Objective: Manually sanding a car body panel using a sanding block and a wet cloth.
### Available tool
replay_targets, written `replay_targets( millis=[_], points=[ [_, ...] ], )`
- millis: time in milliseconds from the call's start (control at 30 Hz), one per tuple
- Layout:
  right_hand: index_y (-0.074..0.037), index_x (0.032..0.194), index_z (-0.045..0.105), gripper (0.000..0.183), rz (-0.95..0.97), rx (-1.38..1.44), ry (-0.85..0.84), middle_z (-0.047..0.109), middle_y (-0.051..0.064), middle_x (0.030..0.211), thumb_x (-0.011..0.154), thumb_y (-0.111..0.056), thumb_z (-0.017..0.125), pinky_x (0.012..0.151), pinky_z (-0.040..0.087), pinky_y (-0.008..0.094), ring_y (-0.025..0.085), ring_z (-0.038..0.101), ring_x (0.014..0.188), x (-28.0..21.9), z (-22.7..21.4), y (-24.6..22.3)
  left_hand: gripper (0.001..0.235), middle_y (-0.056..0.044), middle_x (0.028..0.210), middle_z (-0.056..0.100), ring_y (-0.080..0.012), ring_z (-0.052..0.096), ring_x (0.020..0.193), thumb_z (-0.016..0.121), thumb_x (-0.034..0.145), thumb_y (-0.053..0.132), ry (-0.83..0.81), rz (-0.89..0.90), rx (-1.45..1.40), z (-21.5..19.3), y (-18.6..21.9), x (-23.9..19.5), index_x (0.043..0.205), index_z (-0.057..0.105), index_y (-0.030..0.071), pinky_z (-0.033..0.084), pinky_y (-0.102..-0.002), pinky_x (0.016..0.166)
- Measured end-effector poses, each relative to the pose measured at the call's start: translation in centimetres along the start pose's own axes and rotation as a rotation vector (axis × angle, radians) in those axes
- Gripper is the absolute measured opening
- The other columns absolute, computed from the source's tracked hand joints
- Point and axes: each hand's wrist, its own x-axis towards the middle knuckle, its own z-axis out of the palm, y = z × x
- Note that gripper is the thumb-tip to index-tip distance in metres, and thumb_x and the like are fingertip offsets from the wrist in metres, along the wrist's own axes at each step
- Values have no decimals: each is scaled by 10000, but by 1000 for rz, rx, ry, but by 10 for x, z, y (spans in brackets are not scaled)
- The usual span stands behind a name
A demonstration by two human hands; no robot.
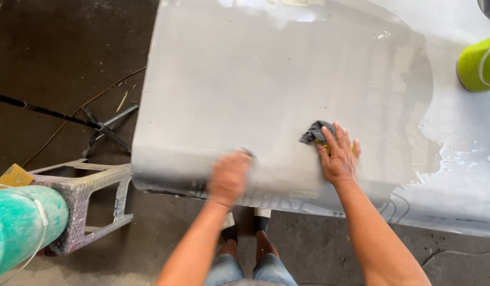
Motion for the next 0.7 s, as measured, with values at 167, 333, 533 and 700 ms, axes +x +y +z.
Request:
replay_targets(
  millis=[167,333,533,700],
  points=[
    [-273,1526,525,512,119,11,85,353,92,1675,1030,-374,598,1221,229,554,359,332,1521,2,2,54,257,-101,1303,655,-286,587,1187,564,1011,204,123,-461,124,12,-24,20,1202,681,79,441,-472,1002],
    [-263,1531,517,527,107,45,131,349,106,1674,1025,-388,594,1227,246,535,387,328,1515,1,0,69,275,-113,1331,632,-279,579,1292,542,1020,113,25,-293,-123,67,107,44,1264,655,55,431,-467,1123],
    [-274,1491,550,513,59,-11,36,389,67,1652,994,-384,614,1218,235,566,345,367,1509,-1,-20,91,303,-104,1299,666,-244,624,1229,549,946,24,-157,166,-130,52,84,67,1223,657,84,479,-410,1070],
    [-244,1480,568,511,112,5,213,387,124,1644,987,-354,645,1196,291,547,383,375,1477,-5,-13,96,283,-108,1293,646,-324,596,1187,613,930,175,92,-419,109,63,67,83,1194,664,88,443,-486,1009]
  ],
)
